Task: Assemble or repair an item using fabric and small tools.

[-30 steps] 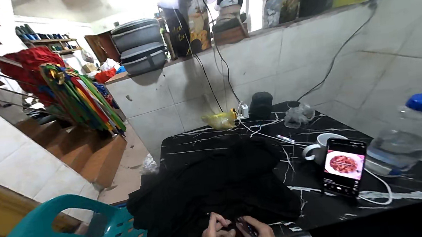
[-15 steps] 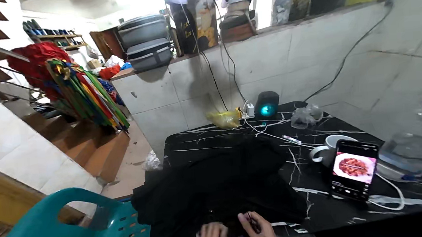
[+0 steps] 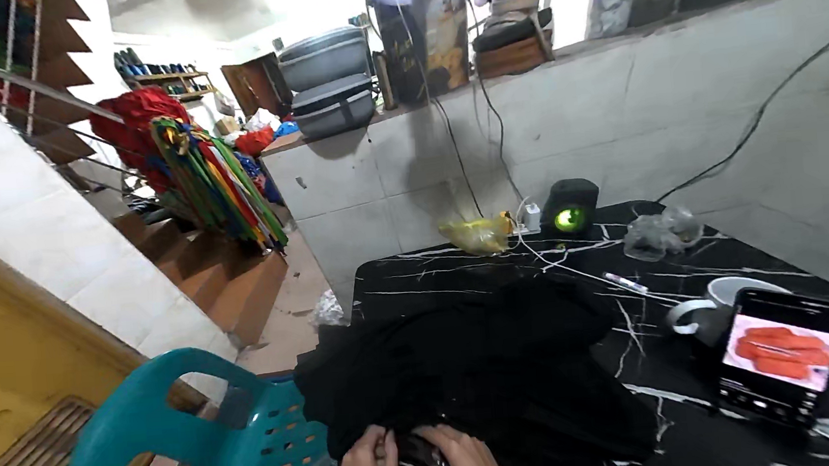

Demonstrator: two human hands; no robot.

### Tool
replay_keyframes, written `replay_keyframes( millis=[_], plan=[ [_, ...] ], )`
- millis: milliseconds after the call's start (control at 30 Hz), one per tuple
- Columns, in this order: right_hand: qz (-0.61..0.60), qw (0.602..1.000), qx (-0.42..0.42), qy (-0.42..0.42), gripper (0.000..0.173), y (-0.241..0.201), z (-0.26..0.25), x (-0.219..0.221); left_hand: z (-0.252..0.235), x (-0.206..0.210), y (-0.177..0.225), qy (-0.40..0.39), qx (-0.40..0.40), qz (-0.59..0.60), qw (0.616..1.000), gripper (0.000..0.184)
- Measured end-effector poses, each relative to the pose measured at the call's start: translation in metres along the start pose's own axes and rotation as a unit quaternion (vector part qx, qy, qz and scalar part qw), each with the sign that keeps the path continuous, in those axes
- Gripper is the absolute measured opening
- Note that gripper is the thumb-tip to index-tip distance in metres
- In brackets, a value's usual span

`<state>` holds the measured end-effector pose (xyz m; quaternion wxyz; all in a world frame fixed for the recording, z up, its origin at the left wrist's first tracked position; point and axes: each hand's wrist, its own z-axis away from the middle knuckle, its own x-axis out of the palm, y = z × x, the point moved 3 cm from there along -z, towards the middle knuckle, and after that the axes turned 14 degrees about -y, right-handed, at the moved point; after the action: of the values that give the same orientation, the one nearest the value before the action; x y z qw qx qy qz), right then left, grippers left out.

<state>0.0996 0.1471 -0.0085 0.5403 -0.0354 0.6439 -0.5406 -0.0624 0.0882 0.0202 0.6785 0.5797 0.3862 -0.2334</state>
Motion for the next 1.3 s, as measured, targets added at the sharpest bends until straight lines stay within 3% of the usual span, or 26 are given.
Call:
replay_keyframes(
  millis=[67, 133, 167, 200, 267, 333, 433, 500, 600, 700, 800, 900, 1000, 1167, 1300],
  plan=[
    [-0.028, 0.999, 0.015, 0.016, 0.034, 0.007, -0.014, 0.002, -0.012, 0.003, -0.016, 0.075, -0.013, 0.251, 0.965, 0.015],
    [-0.041, 0.999, 0.024, -0.001, 0.035, 0.009, -0.016, 0.002, -0.025, 0.009, -0.022, 0.108, -0.085, 0.508, 0.850, 0.014],
    [-0.047, 0.999, 0.024, -0.011, 0.036, 0.011, -0.015, 0.002, -0.029, 0.013, -0.023, 0.115, -0.111, 0.572, 0.805, 0.017],
    [-0.056, 0.998, 0.019, -0.020, 0.036, 0.012, -0.012, 0.001, -0.032, 0.016, -0.021, 0.114, -0.127, 0.598, 0.783, 0.019],
    [-0.066, 0.997, -0.002, -0.035, 0.033, 0.018, -0.007, -0.003, -0.033, 0.019, -0.019, 0.096, -0.119, 0.587, 0.795, 0.013],
    [-0.074, 0.996, -0.027, -0.038, 0.032, 0.023, -0.004, -0.006, -0.027, 0.019, -0.017, 0.048, -0.080, 0.545, 0.833, 0.011],
    [-0.143, 0.986, -0.083, 0.021, 0.029, 0.030, -0.004, -0.002, -0.012, 0.016, -0.017, -0.020, -0.014, 0.495, 0.868, 0.032],
    [-0.209, 0.969, -0.112, 0.065, 0.030, 0.026, -0.005, 0.003, -0.004, 0.013, -0.017, -0.047, 0.000, 0.461, 0.886, 0.034],
    [-0.261, 0.951, -0.132, 0.104, 0.032, 0.016, -0.010, 0.009, 0.003, 0.010, -0.015, -0.074, 0.031, 0.446, 0.892, 0.030],
    [-0.241, 0.955, -0.111, 0.131, 0.039, 0.005, -0.016, 0.016, 0.008, 0.014, -0.014, -0.091, 0.075, 0.422, 0.899, 0.042],
    [-0.220, 0.955, -0.087, 0.178, 0.024, 0.000, -0.021, 0.025, 0.012, 0.018, -0.014, -0.087, 0.067, 0.396, 0.912, 0.048],
    [-0.204, 0.952, -0.083, 0.211, 0.021, -0.001, -0.023, 0.029, 0.014, 0.021, -0.015, -0.071, 0.054, 0.389, 0.917, 0.048],
    [-0.233, 0.952, -0.053, 0.192, 0.021, 0.001, -0.024, 0.029, 0.015, 0.024, -0.018, -0.063, 0.069, 0.373, 0.923, 0.047],
    [-0.236, 0.969, -0.023, 0.071, 0.033, 0.006, -0.029, 0.019, 0.013, 0.028, -0.022, -0.057, 0.108, 0.334, 0.935, 0.041],
    [-0.281, 0.953, -0.054, 0.104, 0.022, 0.009, -0.031, 0.027, 0.007, 0.034, -0.020, -0.053, 0.094, 0.305, 0.946, 0.041]
  ],
)
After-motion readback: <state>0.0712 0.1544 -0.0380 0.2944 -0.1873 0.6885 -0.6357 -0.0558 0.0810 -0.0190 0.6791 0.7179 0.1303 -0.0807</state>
